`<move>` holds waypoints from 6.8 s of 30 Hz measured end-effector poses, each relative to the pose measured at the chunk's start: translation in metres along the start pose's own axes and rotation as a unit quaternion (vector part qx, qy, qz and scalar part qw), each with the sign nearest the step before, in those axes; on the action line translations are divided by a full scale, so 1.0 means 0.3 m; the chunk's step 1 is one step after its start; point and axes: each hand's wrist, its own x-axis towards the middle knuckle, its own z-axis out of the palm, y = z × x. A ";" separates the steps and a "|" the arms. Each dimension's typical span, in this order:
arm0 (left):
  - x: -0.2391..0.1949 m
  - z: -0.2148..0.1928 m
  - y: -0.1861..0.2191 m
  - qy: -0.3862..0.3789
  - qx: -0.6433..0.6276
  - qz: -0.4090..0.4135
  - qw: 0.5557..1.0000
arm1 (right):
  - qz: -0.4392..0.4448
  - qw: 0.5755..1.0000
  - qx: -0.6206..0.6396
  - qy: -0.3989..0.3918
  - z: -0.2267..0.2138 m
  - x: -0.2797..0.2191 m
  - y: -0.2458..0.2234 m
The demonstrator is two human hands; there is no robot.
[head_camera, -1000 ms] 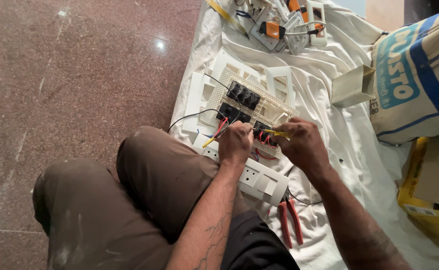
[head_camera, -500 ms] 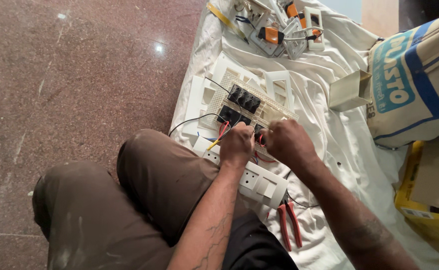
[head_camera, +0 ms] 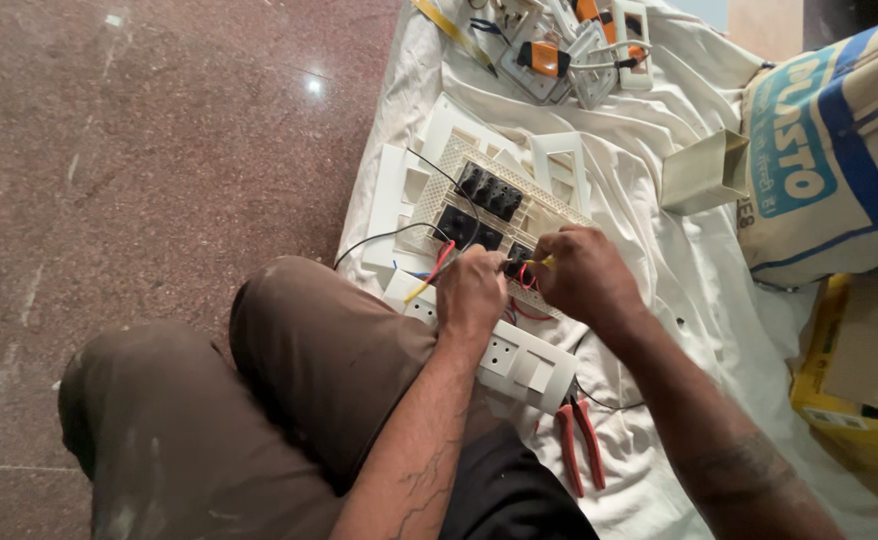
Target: The person installs an electrical board by connecting wires and using a tester. The person uses a wire stripper and a tester to connect and check the wires on the board.
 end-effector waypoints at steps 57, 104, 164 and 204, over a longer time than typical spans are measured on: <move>0.030 -0.024 0.014 -0.046 0.024 0.035 0.998 | -0.031 0.977 -0.188 -0.096 -0.014 0.018 -0.028; 0.051 -0.036 0.006 -0.031 0.110 -0.054 0.992 | -0.296 0.883 -0.363 -0.007 0.100 0.009 0.097; 0.062 -0.068 0.016 0.004 0.120 -0.034 0.992 | 0.258 0.955 -0.075 -0.125 -0.009 0.084 -0.103; 0.066 -0.085 0.024 -0.019 0.109 -0.030 0.993 | -0.361 0.827 -0.389 -0.187 0.030 0.074 0.066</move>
